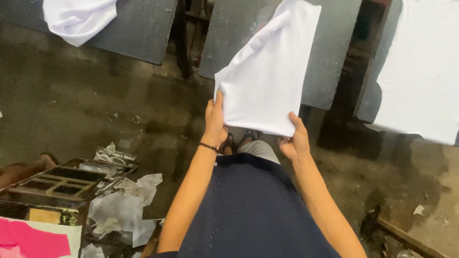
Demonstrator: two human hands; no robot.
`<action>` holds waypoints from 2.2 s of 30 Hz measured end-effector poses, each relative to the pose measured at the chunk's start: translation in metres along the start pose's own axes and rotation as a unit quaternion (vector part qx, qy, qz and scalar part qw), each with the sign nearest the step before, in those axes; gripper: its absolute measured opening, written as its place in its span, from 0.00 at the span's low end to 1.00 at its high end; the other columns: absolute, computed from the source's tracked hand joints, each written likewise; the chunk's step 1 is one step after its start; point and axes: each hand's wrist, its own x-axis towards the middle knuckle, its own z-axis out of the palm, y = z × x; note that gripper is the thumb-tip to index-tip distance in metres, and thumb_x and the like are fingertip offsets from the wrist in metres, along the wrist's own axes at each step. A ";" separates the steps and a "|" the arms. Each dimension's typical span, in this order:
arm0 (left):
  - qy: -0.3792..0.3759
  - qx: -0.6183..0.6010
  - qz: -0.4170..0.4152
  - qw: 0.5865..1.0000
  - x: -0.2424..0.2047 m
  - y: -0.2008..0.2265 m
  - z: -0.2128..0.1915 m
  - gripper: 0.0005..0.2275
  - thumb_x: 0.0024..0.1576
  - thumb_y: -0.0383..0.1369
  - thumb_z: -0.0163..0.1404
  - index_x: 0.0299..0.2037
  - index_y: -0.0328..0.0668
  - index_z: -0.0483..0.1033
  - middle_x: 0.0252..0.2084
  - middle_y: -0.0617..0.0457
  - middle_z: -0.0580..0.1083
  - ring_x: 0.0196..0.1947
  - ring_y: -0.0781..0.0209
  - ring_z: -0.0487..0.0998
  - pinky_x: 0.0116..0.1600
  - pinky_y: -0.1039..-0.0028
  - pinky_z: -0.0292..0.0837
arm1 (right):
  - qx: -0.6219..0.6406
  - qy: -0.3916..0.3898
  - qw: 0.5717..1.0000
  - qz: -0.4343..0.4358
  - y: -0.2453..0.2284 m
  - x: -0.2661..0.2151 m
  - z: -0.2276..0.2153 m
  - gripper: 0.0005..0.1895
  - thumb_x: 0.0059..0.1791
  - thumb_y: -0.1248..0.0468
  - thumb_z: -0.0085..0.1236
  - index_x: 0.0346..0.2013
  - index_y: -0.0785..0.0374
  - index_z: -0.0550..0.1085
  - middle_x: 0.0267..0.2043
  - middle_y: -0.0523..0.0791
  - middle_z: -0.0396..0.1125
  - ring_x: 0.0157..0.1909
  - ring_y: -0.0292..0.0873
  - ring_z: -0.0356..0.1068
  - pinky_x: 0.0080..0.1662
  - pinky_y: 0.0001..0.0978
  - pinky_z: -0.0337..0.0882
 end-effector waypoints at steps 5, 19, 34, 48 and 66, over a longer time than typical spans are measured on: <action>-0.143 0.187 -0.094 0.967 -0.052 0.064 -0.009 0.24 0.55 0.54 0.57 0.46 0.39 0.77 0.36 0.52 0.80 0.33 0.63 0.83 0.40 0.71 0.81 | -0.090 -0.002 0.995 0.029 0.000 -0.009 -0.014 0.21 0.50 0.49 0.63 0.48 0.62 0.78 0.40 0.47 0.78 0.27 0.39 0.77 0.23 0.21 0.68; -0.373 0.174 0.184 0.893 -0.104 0.167 -0.004 0.11 0.65 0.37 0.48 0.39 0.38 0.76 0.41 0.60 0.66 0.41 0.70 0.66 0.50 0.82 0.63 | -0.136 -0.118 0.957 -0.228 -0.114 -0.108 0.058 0.31 0.44 0.55 0.69 0.59 0.59 0.70 0.65 0.47 0.69 0.68 0.48 0.69 0.69 0.41 0.74; -0.156 -0.010 0.351 0.923 -0.001 0.270 0.213 0.03 0.52 0.34 0.59 0.32 0.50 0.79 0.32 0.63 0.76 0.36 0.64 0.73 0.40 0.64 0.73 | -0.085 -0.060 0.903 -0.416 -0.274 0.007 0.176 0.16 0.57 0.71 0.67 0.56 0.59 0.70 0.49 0.41 0.69 0.41 0.34 0.68 0.38 0.23 0.71; -0.296 -0.061 0.342 0.890 0.097 0.307 0.332 0.07 0.56 0.34 0.59 0.40 0.43 0.79 0.40 0.53 0.79 0.42 0.55 0.79 0.47 0.58 0.77 | -0.128 -0.052 0.847 -0.514 -0.394 0.142 0.229 0.15 0.58 0.77 0.58 0.36 0.59 0.65 0.30 0.38 0.58 0.30 0.34 0.57 0.31 0.31 0.57; 0.070 0.029 0.083 0.994 0.133 0.168 0.268 0.17 0.52 0.31 0.62 0.24 0.46 0.61 0.27 0.57 0.69 0.36 0.66 0.69 0.49 0.68 0.65 | -0.376 0.136 0.877 -0.267 -0.257 0.247 0.126 0.14 0.50 0.67 0.61 0.46 0.56 0.67 0.38 0.42 0.65 0.37 0.35 0.62 0.30 0.26 0.70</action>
